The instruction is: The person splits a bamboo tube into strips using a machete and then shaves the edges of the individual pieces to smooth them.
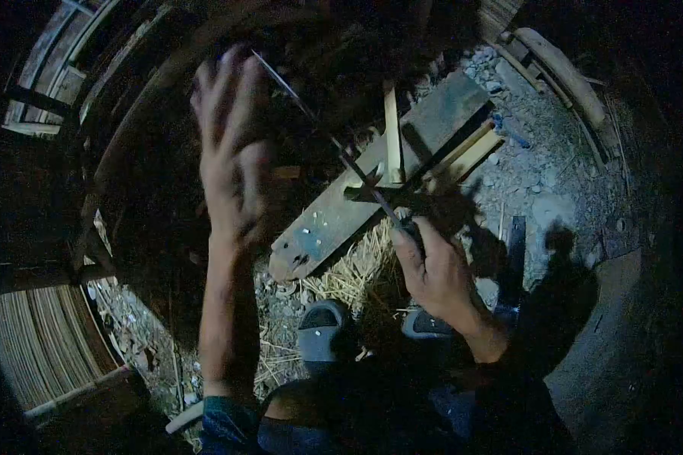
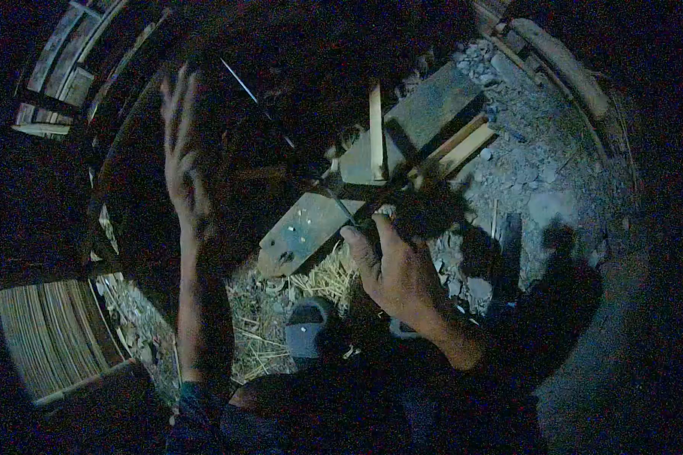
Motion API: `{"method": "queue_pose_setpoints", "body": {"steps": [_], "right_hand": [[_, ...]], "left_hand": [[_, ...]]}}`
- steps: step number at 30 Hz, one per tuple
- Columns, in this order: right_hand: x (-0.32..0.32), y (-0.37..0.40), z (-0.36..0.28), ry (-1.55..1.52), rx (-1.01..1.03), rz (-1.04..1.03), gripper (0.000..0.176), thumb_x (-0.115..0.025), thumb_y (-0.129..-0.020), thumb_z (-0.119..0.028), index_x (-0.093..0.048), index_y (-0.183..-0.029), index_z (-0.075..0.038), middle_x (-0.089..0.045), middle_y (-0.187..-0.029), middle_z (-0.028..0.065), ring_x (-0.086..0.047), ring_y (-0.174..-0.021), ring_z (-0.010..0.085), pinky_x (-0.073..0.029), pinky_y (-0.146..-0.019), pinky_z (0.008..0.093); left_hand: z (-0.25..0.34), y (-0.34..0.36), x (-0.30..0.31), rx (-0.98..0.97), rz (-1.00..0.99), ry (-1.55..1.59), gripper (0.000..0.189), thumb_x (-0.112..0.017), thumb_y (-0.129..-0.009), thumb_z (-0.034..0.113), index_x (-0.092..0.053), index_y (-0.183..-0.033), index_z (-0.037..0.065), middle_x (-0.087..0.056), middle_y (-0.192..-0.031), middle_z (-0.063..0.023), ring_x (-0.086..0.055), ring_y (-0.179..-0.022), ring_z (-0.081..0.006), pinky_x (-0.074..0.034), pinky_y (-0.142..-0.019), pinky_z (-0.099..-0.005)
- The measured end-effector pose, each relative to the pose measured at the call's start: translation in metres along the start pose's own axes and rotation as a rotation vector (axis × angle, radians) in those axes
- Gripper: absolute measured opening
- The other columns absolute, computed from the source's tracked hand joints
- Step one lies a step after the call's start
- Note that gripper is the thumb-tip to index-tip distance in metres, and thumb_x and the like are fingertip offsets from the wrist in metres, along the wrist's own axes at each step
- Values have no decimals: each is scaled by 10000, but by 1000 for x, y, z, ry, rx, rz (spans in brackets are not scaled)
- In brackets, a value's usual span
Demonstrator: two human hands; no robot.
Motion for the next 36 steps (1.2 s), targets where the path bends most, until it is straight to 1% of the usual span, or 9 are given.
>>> {"method": "queue_pose_setpoints", "body": {"steps": [3, 8, 11, 13, 15, 25, 31, 33, 36], "right_hand": [[7, 2, -16, -49, -15, -29, 307, -554, -1003, -296, -568, -996, 11, -578, -703, 215, -611, -652, 390, -459, -596, 415], [-33, -19, 43, 119, -55, -109, 476, -612, -959, -444, -583, -1000, 29, -628, -733, 238, -651, -671, 405, -494, -608, 463], [-42, -17, 64, 199, -41, -38, 546, -701, -888, -464, -585, -1014, 54, -637, -770, 283, -655, -737, 473, -520, -652, 488], [-51, -31, 72, 222, -139, -293, 459, -764, -826, -337, -618, -963, 76, -639, -775, 294, -664, -773, 472, -528, -660, 488], [-51, -36, 69, 213, 108, -9, 291, -736, -761, -170, -641, -847, 90, -629, -747, 300, -670, -763, 455, -527, -649, 498], [-55, -51, 86, 313, 140, -32, 252, -645, -697, -69, -602, -902, 72, -641, -844, 273, -626, -756, 507, -512, -667, 525], [-67, -43, 126, 366, -410, -404, 276, -639, -717, -97, -622, -931, 77, -642, -979, 326, -635, -922, 452, -520, -791, 501], [-87, -47, 148, 197, 79, -141, 287, -625, -735, -70, -648, -988, 64, -655, -979, 303, -640, -903, 471, -535, -778, 483], [-84, -41, 156, 218, 83, -26, 295, -624, -737, -47, -675, -1021, 15, -672, -950, 269, -646, -852, 474, -541, -759, 482]], "left_hand": [[12, -41, -48, -348, -324, -266, 581, -365, -1026, 481, -434, -1489, 136, -441, -1512, -133, -326, -1447, -344, -151, -1218, -512], [-83, 44, -138, -41, -618, -101, 583, -257, -1065, 426, -309, -1537, 88, -432, -1516, -139, -349, -1438, -309, -55, -1237, -462], [-51, 41, -93, 575, -366, 680, 791, -513, -938, 621, -436, -1456, 28, -533, -1383, -253, -525, -1303, -344, -388, -1120, -454], [-6, 36, -70, 411, -473, 508, 816, -636, -876, 569, -428, -1464, 44, -565, -1329, -252, -582, -1221, -356, -454, -1045, -446], [24, 44, -64, 290, -615, 72, 819, -812, -791, 237, -408, -1491, 104, -639, -1213, -219, -686, -1020, -373, -552, -882, -431], [5, 63, -67, 333, -241, 48, 757, -680, -738, -63, -515, -1440, 166, -694, -943, -166, -690, -783, -334, -562, -701, -377], [5, 65, -79, 348, -288, -3, 655, -645, -790, -90, -583, -1393, 156, -743, -1017, -118, -715, -864, -166, -555, -784, -287], [9, 64, -73, 270, -176, -74, 590, -752, -796, 25, -624, -1348, 190, -697, -798, -138, -686, -640, -210, -543, -603, -322], [11, 69, -67, 269, -95, -23, 569, -753, -801, 13, -635, -1336, 166, -688, -753, -149, -681, -612, -172, -535, -587, -283]]}}
Point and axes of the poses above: each hand's wrist, its own y-axis away from the middle knuckle, its own x-axis out of the back of the hand, z = x × y, the point moved 6 cm from there along -y, towards the middle knuckle
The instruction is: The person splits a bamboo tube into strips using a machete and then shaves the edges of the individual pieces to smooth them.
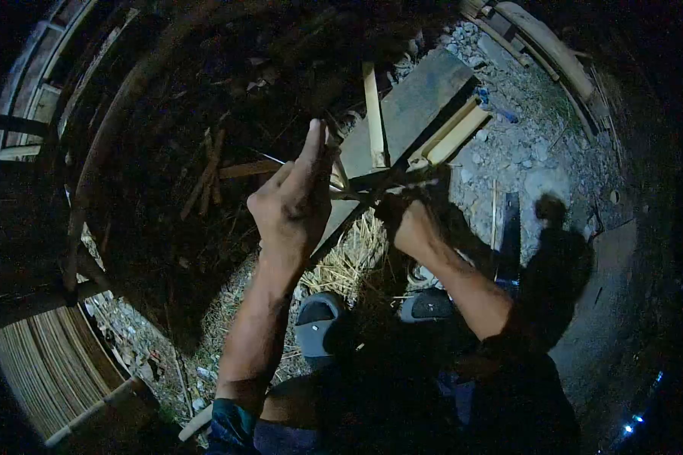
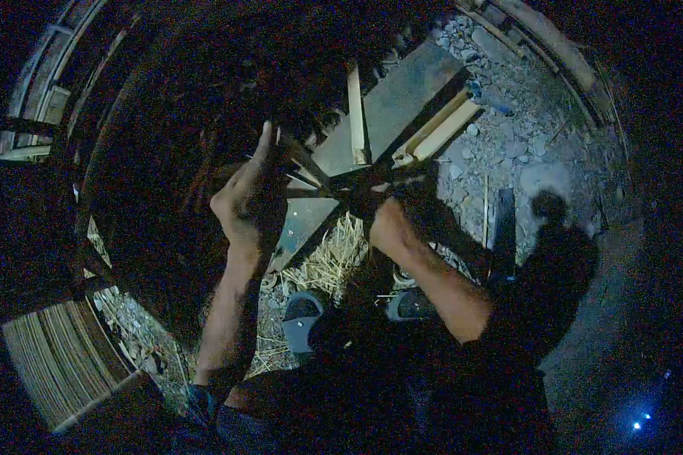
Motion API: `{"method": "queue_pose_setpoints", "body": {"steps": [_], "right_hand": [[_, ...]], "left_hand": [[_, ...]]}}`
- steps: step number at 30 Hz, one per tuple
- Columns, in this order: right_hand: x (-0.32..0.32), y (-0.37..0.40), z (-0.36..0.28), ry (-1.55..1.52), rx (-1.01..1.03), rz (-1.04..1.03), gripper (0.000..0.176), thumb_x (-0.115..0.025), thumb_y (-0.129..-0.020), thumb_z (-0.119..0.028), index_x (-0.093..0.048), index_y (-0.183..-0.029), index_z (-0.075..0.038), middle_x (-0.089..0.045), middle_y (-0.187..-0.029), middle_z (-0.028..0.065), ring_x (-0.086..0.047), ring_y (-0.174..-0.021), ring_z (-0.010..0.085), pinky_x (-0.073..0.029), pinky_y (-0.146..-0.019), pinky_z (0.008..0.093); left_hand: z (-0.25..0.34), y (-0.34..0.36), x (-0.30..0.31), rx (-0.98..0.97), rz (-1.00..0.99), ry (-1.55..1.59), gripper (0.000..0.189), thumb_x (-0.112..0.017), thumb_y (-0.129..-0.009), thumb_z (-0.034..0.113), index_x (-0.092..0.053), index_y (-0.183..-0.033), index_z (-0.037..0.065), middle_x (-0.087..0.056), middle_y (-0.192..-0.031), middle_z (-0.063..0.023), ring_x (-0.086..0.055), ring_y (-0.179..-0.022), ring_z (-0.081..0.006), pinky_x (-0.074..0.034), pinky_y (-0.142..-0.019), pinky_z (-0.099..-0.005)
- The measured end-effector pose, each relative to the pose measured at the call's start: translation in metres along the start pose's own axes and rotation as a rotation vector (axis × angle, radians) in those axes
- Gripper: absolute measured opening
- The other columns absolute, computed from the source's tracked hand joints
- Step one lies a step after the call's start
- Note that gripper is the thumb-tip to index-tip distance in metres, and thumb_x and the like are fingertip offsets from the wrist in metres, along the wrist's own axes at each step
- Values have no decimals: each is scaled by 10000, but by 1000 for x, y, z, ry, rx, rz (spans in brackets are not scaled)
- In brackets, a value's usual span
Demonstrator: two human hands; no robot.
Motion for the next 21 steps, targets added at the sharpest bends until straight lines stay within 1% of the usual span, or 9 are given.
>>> {"method": "queue_pose_setpoints", "body": {"steps": [4, 6, 9, 11, 12, 16, 18, 20, 21], "right_hand": [[-15, 0, 21, 297, -154, -100, 225, -633, -731, -53, -685, -950, -43, -681, -909, 236, -661, -803, 437, -546, -719, 492], [9, -11, -5, 500, 29, -43, 165, -646, -726, -70, -653, -891, -57, -677, -852, 225, -674, -771, 399, -542, -678, 510], [16, -21, -9, 314, 83, -76, 299, -578, -741, -46, -598, -1037, -12, -674, -872, 227, -671, -810, 430, -536, -697, 533], [7, -22, -3, 278, 118, -11, 221, -667, -740, -91, -601, -948, -57, -670, -778, 207, -672, -743, 417, -529, -646, 527], [6, -21, -1, 162, 59, 24, 236, -665, -746, -79, -599, -972, -52, -668, -790, 221, -665, -756, 433, -525, -657, 532], [23, -23, 12, 19, -93, 42, 339, -680, -759, -79, -612, -1087, -23, -676, -873, 253, -651, -819, 461, -526, -717, 516], [30, -22, 28, 65, -173, 42, 375, -681, -807, -127, -613, -1150, 10, -691, -897, 249, -664, -848, 448, -528, -748, 498], [40, -11, 29, 48, -236, 45, 383, -690, -827, -166, -611, -1153, 19, -686, -905, 258, -665, -856, 446, -527, -761, 490], [44, -3, 27, 20, -303, 42, 398, -700, -848, -205, -610, -1156, 29, -681, -913, 267, -665, -864, 444, -526, -773, 482]], "left_hand": [[-26, 23, 11, -33, 177, 29, 539, -728, -800, -33, -646, -1315, 105, -686, -747, -158, -668, -613, -149, -526, -598, -268], [-29, 22, 25, -24, 124, 28, 547, -708, -795, -56, -645, -1316, 99, -698, -773, -159, -671, -634, -144, -530, -620, -272], [-40, 26, 34, -1, 111, 29, 564, -641, -782, -106, -640, -1318, 70, -730, -846, -150, -678, -700, -121, -538, -693, -268], [-50, 35, 40, 1, 128, 22, 549, -628, -787, -94, -638, -1316, 52, -740, -857, -133, -677, -722, -107, -538, -716, -257], [-53, 41, 39, 59, 124, 11, 492, -507, -848, 46, -622, -1326, 27, -755, -998, -127, -695, -839, -116, -532, -769, -261], [-47, 41, 31, -19, 78, 34, 436, -561, -919, 53, -594, -1352, 22, -748, -1047, -125, -693, -857, -132, -541, -782, -278], [-47, 9, 24, 29, 188, -43, 600, -731, -857, 38, -528, -1422, 50, -752, -843, -111, -651, -652, -85, -542, -674, -263], [-54, -24, 4, 114, 77, -56, 846, -782, -859, 146, -297, -1545, 45, -728, -1063, -188, -704, -831, -177, -554, -778, -307], [-51, -43, -11, 30, 87, 53, 970, -795, -848, 175, -152, -1564, 54, -617, -1231, -247, -649, -1017, -243, -520, -885, -349]]}}
Point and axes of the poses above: each hand's wrist, its own y-axis away from the middle knuckle, its own x-axis out of the back of the hand, z = x × y, the point moved 6 cm from there along -y, towards the middle knuckle
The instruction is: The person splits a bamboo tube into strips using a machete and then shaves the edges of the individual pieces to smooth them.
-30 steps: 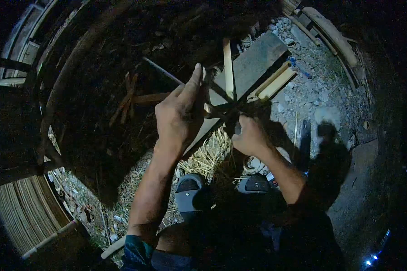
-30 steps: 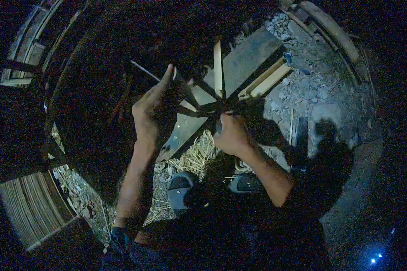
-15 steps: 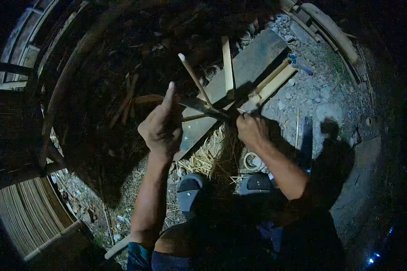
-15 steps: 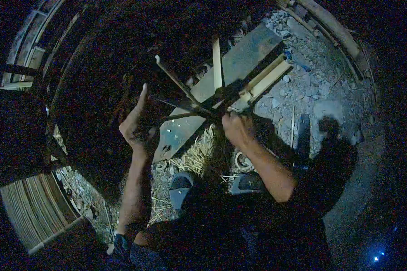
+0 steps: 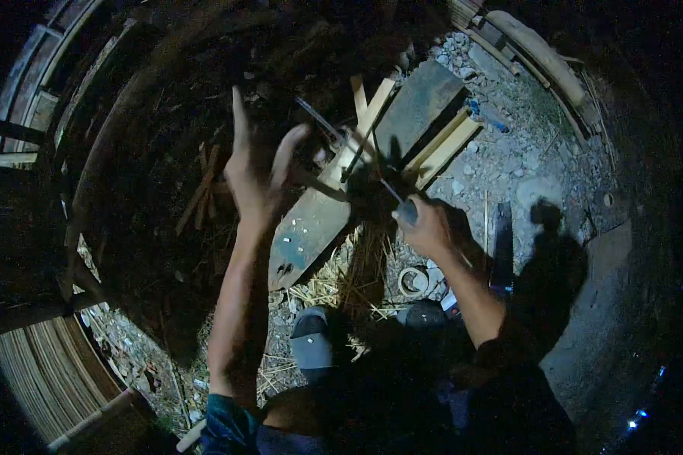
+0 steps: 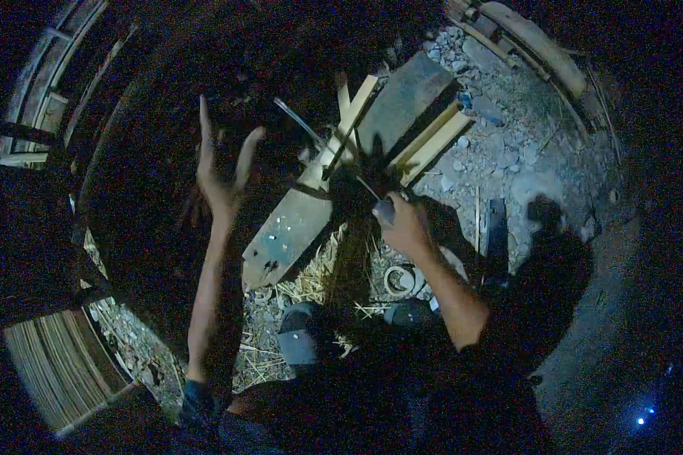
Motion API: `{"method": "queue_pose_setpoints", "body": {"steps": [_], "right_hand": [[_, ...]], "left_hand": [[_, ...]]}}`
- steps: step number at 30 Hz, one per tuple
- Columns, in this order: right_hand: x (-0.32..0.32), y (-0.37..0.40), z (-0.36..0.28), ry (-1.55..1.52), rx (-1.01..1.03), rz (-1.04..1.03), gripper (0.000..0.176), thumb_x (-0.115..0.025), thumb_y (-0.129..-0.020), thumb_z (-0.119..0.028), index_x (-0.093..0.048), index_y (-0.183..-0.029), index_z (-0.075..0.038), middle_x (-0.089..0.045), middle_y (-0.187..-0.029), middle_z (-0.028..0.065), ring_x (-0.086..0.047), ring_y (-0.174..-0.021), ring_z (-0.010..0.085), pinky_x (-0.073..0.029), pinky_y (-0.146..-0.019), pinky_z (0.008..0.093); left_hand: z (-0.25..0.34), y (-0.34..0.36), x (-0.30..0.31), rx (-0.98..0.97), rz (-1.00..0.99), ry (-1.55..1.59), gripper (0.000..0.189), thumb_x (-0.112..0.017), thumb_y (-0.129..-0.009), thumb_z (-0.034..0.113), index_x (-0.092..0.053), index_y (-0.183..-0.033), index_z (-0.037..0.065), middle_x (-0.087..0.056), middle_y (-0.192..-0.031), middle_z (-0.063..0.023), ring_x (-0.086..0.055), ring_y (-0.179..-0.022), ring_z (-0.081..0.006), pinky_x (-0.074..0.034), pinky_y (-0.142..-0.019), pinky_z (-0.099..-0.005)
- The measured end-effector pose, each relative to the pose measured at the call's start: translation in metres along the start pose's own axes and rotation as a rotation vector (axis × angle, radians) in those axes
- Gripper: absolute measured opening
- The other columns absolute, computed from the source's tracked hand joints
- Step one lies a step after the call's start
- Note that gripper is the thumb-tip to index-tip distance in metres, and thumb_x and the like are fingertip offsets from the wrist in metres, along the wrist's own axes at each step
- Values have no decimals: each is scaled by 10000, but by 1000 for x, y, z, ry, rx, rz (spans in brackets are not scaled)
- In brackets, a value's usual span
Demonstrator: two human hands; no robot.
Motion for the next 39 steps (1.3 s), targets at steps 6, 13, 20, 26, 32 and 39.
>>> {"method": "queue_pose_setpoints", "body": {"steps": [6, 13, 20, 26, 32, 39], "right_hand": [[6, 51, 75, -216, -223, 221, 490, -737, -861, -359, -616, -1122, 38, -695, -950, 203, -677, -879, 369, -515, -784, 457], [31, 52, 107, -303, -436, 314, 461, -757, -860, -353, -622, -1074, 33, -676, -968, 176, -646, -882, 304, -506, -799, 432], [31, 42, 76, -238, -309, 344, 350, -755, -873, -244, -624, -1071, 13, -685, -951, 110, -638, -836, 225, -497, -800, 378], [9, 33, 93, -385, -269, 323, 351, -742, -887, -222, -604, -1105, 15, -663, -946, 104, -629, -831, 224, -499, -799, 372], [13, 36, 83, -399, -279, 328, 378, -749, -881, -209, -598, -1146, 14, -669, -977, 103, -634, -824, 242, -503, -798, 369], [24, -12, 88, -128, -125, 600, 393, -746, -883, -317, -645, -1095, -3, -696, -924, 143, -639, -831, 259, -487, -799, 384]], "left_hand": [[-42, -23, -104, 371, -248, 289, 1371, -771, -789, 556, 223, -1468, -100, -164, -1539, -398, -262, -1443, -411, -300, -1158, -432], [-67, 58, -199, 516, -580, -275, 1204, -795, -743, 501, -87, -1471, -146, -567, -1192, -337, -617, -1051, -438, -506, -903, -484], [-82, 63, -155, 319, -287, -131, 753, -759, -748, 181, -419, -1367, -82, -599, -1084, -302, -609, -961, -487, -505, -838, -507], [-85, 79, -65, 271, -377, -37, 543, -848, -693, 184, -618, -1163, 41, -657, -1066, -221, -655, -972, -344, -517, -820, -440], [-206, 103, 69, 1029, -70, 311, 399, -754, -800, 63, -636, -1167, -39, -700, -1030, -158, -667, -957, -286, -508, -828, -374], [-155, 106, 114, 424, 176, -298, 286, -710, -898, 90, -654, -1153, -27, -667, -1100, -158, -630, -1054, -265, -492, -906, -403]]}}
Point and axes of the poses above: each hand's wrist, its own y-axis away from the middle knuckle, its own x-axis out of the back of the hand, z = x × y, the point moved 6 cm from there along -y, towards the middle knuckle
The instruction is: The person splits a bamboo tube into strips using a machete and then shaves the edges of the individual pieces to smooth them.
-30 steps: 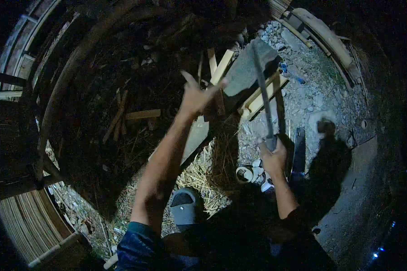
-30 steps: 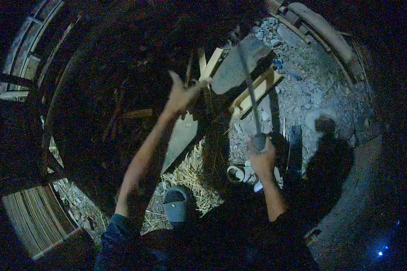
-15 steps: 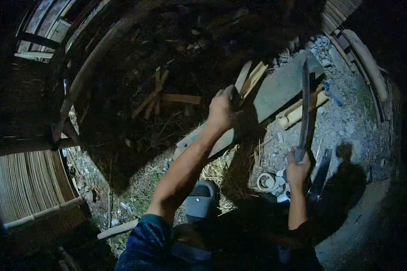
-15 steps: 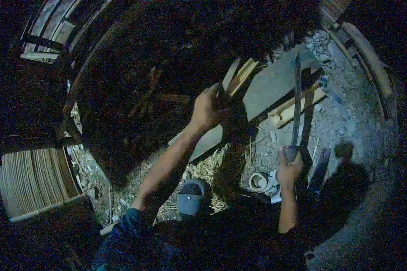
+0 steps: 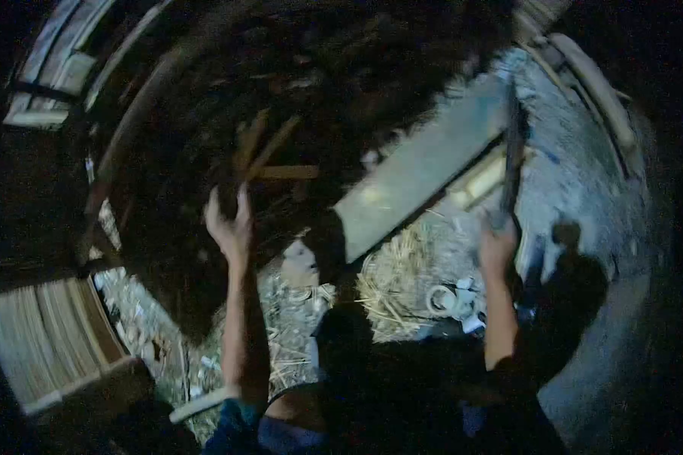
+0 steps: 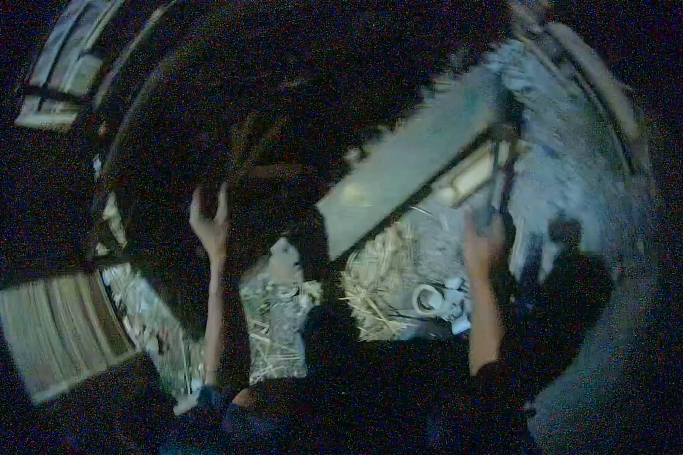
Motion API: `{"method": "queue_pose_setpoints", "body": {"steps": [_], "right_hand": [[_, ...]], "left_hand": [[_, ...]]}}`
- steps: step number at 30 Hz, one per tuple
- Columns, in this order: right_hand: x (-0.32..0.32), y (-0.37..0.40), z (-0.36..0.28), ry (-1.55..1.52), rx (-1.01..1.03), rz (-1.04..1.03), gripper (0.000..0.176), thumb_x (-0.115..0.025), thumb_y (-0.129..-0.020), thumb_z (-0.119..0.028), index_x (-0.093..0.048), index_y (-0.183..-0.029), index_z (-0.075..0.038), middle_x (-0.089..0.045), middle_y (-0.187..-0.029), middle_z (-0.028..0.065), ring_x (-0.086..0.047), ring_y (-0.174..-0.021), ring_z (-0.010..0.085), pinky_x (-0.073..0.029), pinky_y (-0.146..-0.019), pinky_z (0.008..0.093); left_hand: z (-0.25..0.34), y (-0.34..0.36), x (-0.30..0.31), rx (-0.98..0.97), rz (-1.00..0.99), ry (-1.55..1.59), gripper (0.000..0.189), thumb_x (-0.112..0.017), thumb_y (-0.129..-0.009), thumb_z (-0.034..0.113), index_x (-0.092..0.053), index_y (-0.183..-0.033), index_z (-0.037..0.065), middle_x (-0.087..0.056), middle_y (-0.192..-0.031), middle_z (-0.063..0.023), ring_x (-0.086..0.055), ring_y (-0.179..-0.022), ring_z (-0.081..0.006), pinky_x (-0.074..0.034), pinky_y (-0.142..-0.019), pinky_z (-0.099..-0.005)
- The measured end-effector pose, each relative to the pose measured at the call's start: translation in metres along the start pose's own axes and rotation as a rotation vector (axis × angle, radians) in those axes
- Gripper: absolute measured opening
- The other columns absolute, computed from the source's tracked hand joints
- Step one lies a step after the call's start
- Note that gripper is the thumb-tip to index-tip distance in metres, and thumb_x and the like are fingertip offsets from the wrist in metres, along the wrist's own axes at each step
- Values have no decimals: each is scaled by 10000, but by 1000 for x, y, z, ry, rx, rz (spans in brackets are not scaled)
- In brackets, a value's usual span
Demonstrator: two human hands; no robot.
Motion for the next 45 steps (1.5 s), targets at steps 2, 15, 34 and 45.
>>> {"method": "queue_pose_setpoints", "body": {"steps": [2, 15, 34, 45], "right_hand": [[-3, -25, -5, 124, -78, -40, 374, -766, -853, -345, -690, -1022, -20, -701, -892, 157, -661, -822, 300, -495, -790, 419], [-29, -71, 6, 93, -307, 83, 423, -868, -693, -343, -706, -950, -48, -717, -849, 158, -681, -805, 354, -509, -747, 453], [-25, -15, 43, -442, -491, -224, 344, -775, -792, -266, -644, -986, -13, -636, -841, 84, -604, -705, 211, -464, -635, 346], [-1, 62, -66, -424, -312, -613, 634, -739, -749, -115, -482, -1312, 24, -603, -1122, 127, -587, -983, 245, -476, -873, 378]], "left_hand": [[20, 14, -18, -25, -57, -4, 286, -713, -905, 99, -657, -1166, -2, -640, -1167, -165, -601, -1117, -291, -475, -956, -440], [103, 43, -41, -123, -215, 261, 244, -719, -902, 108, -670, -1130, 36, -613, -1183, -152, -591, -1137, -285, -463, -978, -420], [113, 94, -47, 101, -386, 473, 224, -708, -911, 182, -688, -1068, 24, -678, -973, -132, -670, -925, -203, -530, -801, -322], [154, 118, -82, 356, -1078, 1055, 1011, -891, -716, 386, -358, -1503, 41, -512, -1419, -188, -502, -1300, -278, -409, -1097, -394]]}}
Point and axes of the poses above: each hand's wrist, its own y-axis away from the middle knuckle, its own x-axis out of the back of the hand, z = x × y, the point moved 6 cm from there along -y, towards the middle knuckle
